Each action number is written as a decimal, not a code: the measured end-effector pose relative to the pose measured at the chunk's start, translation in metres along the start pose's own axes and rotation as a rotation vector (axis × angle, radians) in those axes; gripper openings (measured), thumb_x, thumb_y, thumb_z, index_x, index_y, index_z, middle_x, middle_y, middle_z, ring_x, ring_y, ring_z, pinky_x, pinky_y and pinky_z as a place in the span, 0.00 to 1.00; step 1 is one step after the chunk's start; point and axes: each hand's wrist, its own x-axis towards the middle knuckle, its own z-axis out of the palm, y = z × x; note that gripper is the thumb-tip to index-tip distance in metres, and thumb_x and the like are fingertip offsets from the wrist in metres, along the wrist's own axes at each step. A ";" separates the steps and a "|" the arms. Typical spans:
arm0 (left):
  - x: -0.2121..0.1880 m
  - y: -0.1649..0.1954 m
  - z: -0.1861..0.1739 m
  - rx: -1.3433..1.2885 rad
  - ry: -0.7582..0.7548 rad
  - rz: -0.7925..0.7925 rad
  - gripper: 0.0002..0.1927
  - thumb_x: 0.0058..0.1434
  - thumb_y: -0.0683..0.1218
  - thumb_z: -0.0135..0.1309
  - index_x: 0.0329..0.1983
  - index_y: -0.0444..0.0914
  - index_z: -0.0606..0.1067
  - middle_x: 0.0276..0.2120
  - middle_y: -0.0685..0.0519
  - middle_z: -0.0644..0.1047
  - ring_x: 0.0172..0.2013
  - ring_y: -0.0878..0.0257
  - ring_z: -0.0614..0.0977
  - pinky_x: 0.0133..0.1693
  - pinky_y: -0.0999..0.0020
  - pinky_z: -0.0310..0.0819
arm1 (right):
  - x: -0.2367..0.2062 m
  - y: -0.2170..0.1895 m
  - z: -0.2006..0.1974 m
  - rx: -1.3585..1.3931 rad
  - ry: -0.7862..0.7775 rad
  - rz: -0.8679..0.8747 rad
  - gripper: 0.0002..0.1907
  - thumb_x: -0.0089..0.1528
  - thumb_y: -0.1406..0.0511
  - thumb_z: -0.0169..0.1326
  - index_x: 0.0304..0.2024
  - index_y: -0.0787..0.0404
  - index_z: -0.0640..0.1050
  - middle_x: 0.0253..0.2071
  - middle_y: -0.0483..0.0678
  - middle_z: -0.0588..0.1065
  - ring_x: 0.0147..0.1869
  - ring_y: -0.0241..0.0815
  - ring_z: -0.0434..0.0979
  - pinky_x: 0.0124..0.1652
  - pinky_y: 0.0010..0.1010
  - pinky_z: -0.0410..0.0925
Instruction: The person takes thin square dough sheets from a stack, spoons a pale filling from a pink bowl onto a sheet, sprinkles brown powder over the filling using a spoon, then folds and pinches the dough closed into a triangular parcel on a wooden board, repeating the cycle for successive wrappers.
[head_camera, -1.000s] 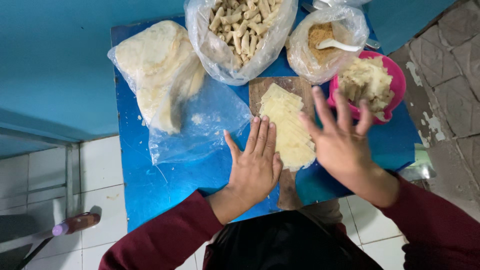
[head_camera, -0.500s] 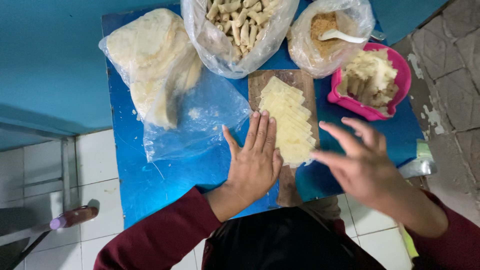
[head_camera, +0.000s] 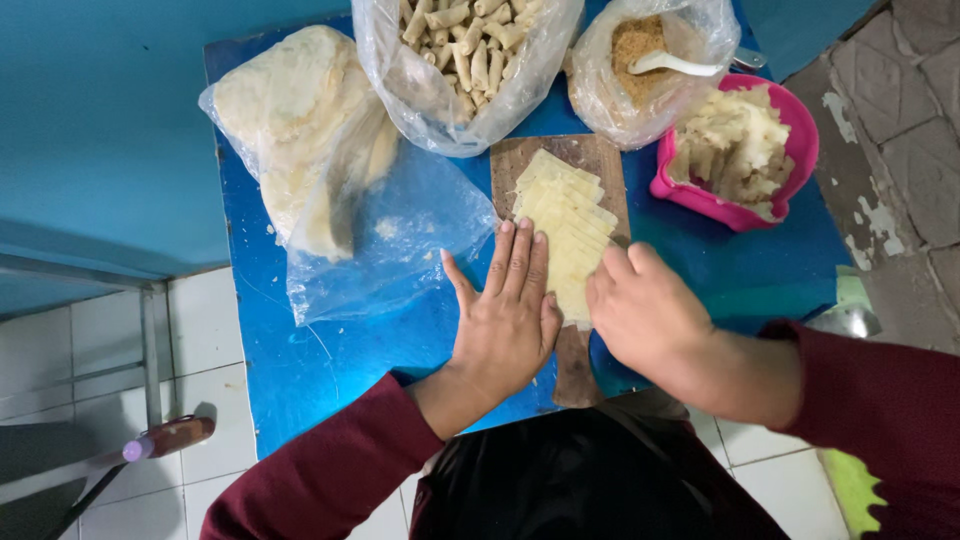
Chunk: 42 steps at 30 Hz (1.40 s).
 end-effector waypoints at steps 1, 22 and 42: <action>0.001 0.000 0.000 0.001 0.004 0.002 0.33 0.67 0.51 0.42 0.73 0.31 0.59 0.75 0.41 0.55 0.76 0.49 0.51 0.62 0.15 0.34 | -0.002 -0.002 0.000 -0.036 -0.011 0.001 0.11 0.56 0.61 0.49 0.32 0.59 0.79 0.30 0.44 0.74 0.41 0.43 0.70 0.41 0.33 0.61; 0.003 -0.005 0.007 0.016 0.024 0.012 0.33 0.67 0.50 0.40 0.73 0.30 0.58 0.75 0.41 0.56 0.76 0.47 0.50 0.61 0.15 0.35 | 0.031 0.164 0.048 0.309 0.492 0.443 0.16 0.62 0.61 0.61 0.52 0.53 0.81 0.39 0.52 0.79 0.43 0.55 0.77 0.41 0.45 0.69; 0.003 -0.004 -0.005 -0.050 -0.035 0.012 0.33 0.71 0.52 0.38 0.75 0.30 0.54 0.75 0.41 0.53 0.76 0.47 0.48 0.60 0.15 0.32 | 0.087 0.187 0.071 0.197 0.664 0.397 0.06 0.68 0.67 0.58 0.42 0.54 0.85 0.38 0.41 0.81 0.42 0.41 0.72 0.43 0.35 0.66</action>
